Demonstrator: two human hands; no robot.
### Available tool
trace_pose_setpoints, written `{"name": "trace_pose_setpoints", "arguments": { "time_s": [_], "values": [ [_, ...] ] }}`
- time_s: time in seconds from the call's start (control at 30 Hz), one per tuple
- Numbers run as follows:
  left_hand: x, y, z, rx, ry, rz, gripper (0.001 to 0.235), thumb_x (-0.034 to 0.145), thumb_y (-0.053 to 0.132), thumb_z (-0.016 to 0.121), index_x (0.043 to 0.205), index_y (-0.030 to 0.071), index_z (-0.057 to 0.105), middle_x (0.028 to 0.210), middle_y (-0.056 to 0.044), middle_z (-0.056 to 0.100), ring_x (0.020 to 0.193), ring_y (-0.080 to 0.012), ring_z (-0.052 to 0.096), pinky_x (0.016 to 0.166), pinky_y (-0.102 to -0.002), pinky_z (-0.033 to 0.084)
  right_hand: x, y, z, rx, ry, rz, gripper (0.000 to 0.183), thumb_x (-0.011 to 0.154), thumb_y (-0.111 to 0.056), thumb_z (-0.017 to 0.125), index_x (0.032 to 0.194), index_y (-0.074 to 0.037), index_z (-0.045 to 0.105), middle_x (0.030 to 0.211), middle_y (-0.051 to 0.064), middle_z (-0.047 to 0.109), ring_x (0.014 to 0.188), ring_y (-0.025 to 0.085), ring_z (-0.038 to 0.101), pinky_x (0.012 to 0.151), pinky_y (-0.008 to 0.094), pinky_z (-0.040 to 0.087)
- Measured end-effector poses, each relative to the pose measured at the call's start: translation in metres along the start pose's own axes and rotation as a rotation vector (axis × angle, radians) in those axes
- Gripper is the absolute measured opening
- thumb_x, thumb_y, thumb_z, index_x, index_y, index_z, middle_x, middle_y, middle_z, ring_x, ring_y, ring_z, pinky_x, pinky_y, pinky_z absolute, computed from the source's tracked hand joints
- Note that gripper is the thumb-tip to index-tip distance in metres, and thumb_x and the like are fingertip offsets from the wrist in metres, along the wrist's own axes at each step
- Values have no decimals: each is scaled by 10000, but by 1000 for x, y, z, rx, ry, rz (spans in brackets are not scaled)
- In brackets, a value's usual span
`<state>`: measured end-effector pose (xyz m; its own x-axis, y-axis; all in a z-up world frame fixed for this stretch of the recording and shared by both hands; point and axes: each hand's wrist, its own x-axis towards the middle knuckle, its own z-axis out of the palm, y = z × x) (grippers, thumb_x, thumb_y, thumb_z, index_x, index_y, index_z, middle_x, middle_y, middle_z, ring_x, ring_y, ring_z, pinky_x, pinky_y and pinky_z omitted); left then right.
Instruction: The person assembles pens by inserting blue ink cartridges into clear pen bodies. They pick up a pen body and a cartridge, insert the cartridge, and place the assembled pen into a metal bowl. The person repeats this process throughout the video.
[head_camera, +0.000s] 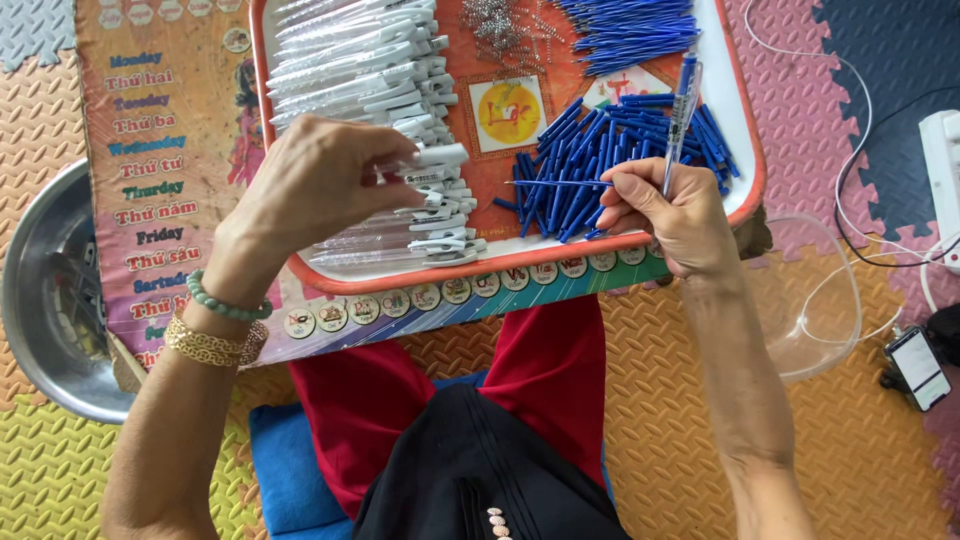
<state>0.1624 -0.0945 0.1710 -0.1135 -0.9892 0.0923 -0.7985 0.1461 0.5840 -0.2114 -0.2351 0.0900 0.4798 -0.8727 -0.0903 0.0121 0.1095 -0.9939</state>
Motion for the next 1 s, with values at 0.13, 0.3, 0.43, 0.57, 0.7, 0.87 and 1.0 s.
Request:
{"name": "trace_pose_setpoints", "arguments": {
  "time_s": [0.13,0.3,0.43,0.57,0.7,0.87,1.0],
  "values": [
    [8,4,7,-100,72,58,244,1004,188,878,1192,38,838,924,-172,783,815,-338,752,716,-443,586,8,-6,-2,-73,-3,-43,187,1112,-89,729,1194,78,745,933,191,788,782,243,834,674,328,730],
    [27,12,13,49,-36,91,242,1142,287,742,1036,72,771,849,-56,589,717,-220,543,703,-413,458,61,-25,-29,-680,30,-231,228,1259,-138,585,1292,11,755,1016,133,785,679,131,703,507,237,543],
    [75,7,24,210,-156,41,181,1169,227,634,1184,70,725,1054,-124,705,928,-264,666,815,-444,585,129,-7,-58,-806,82,-219,158,1233,-102,629,1275,-35,766,1033,82,819,649,57,629,457,205,464],
    [146,-24,52,576,-65,-36,194,1051,-114,645,949,33,721,876,-103,629,610,-214,613,484,-384,550,169,15,-86,-898,102,-284,139,1211,-124,699,1203,-85,831,810,44,752,830,146,776,664,325,621],
    [207,-46,85,1044,-132,-136,388,1055,38,759,729,153,582,675,29,436,574,-130,321,469,-285,363,179,20,-97,-993,119,-316,158,1204,-133,681,1229,-99,834,861,38,781,657,113,732,686,343,634],
    [214,-26,88,1232,-188,52,456,1016,149,829,633,295,628,653,166,487,601,-102,535,475,-310,364,162,16,-103,-986,152,-419,182,1202,-24,656,1311,-7,800,1223,252,668,657,160,748,599,282,647],
    [202,3,68,1320,-242,3,477,1050,338,818,682,195,550,652,72,428,646,-159,535,691,-419,531,136,16,-111,-1135,189,-614,200,1262,-75,677,1385,-43,831,812,58,737,1062,316,645,935,494,466]
  ]
}}
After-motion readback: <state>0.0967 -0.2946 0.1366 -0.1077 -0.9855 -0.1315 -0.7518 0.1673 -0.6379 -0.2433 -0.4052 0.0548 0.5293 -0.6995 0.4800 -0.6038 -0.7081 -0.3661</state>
